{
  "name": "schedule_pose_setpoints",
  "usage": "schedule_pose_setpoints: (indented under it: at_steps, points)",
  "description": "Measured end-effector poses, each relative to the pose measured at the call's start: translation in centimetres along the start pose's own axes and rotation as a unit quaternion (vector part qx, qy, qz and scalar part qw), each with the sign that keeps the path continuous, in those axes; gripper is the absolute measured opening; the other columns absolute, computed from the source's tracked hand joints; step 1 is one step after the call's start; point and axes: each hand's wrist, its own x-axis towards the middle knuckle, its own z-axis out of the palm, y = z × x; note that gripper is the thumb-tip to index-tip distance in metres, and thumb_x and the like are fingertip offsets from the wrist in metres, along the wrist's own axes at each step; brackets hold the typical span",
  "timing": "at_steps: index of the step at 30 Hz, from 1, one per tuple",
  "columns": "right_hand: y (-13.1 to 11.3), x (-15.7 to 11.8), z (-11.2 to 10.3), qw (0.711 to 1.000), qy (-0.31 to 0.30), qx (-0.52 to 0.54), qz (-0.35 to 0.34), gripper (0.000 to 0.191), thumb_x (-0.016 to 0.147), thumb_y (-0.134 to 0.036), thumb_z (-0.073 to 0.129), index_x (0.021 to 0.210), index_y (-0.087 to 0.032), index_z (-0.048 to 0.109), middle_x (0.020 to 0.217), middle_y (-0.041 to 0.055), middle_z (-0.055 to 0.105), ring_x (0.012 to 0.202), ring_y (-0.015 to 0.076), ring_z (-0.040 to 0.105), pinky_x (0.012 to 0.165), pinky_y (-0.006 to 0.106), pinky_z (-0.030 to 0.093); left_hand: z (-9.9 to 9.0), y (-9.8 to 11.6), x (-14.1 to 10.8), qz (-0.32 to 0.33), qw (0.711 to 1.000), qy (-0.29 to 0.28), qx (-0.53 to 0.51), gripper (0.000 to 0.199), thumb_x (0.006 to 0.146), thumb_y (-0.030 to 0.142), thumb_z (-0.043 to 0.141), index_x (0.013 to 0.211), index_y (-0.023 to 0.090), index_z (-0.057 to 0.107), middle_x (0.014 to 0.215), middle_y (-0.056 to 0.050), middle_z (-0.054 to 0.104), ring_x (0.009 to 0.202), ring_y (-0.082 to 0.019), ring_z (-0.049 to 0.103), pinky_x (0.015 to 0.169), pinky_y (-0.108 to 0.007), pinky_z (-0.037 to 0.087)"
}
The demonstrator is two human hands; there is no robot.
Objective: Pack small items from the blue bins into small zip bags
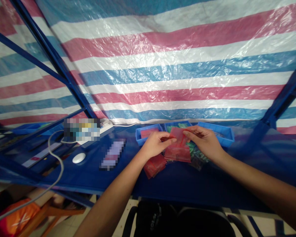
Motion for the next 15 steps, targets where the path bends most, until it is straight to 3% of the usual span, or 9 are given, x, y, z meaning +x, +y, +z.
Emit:
schedule_pose_setpoints:
  at_steps: [4, 9, 15]
  points:
    - [-0.03, 0.07, 0.03, 0.999, 0.005, 0.046, 0.018, 0.035, 0.083, -0.06, 0.085, 0.093, -0.027, 0.077, 0.082, 0.0012, 0.078, 0.066, 0.0203, 0.071, 0.069, 0.037, 0.063, 0.06, -0.01, 0.05, -0.001, 1.0, 0.011, -0.019, 0.04, 0.098, 0.052, 0.068, 0.088, 0.015, 0.08, 0.084, -0.003, 0.076, 0.074, -0.017, 0.067, 0.068, -0.026, 0.048]
    - [0.39, 0.11, -0.13, 0.998, 0.001, 0.05, 0.031, 0.032, 0.085, -0.058, 0.084, 0.091, -0.027, 0.074, 0.084, -0.0002, 0.075, 0.064, 0.0176, 0.068, 0.064, 0.033, 0.06, -0.07, -0.57, 0.33, -0.012, 0.994, 0.074, -0.083, 0.034, 0.094, 0.049, 0.076, 0.099, 0.016, 0.082, 0.096, -0.007, 0.082, 0.084, -0.02, 0.074, 0.079, -0.028, 0.056]
    - [0.21, 0.18, -0.16, 0.997, -0.015, 0.065, 0.031, 0.029, 0.085, -0.052, 0.087, 0.093, -0.027, 0.075, 0.084, -0.0012, 0.073, 0.069, 0.0165, 0.068, 0.068, 0.03, 0.059, -0.25, -0.65, 0.33, -0.016, 0.992, 0.081, -0.1, 0.032, 0.094, 0.048, 0.077, 0.1, 0.016, 0.083, 0.097, -0.008, 0.082, 0.086, -0.019, 0.074, 0.078, -0.027, 0.056]
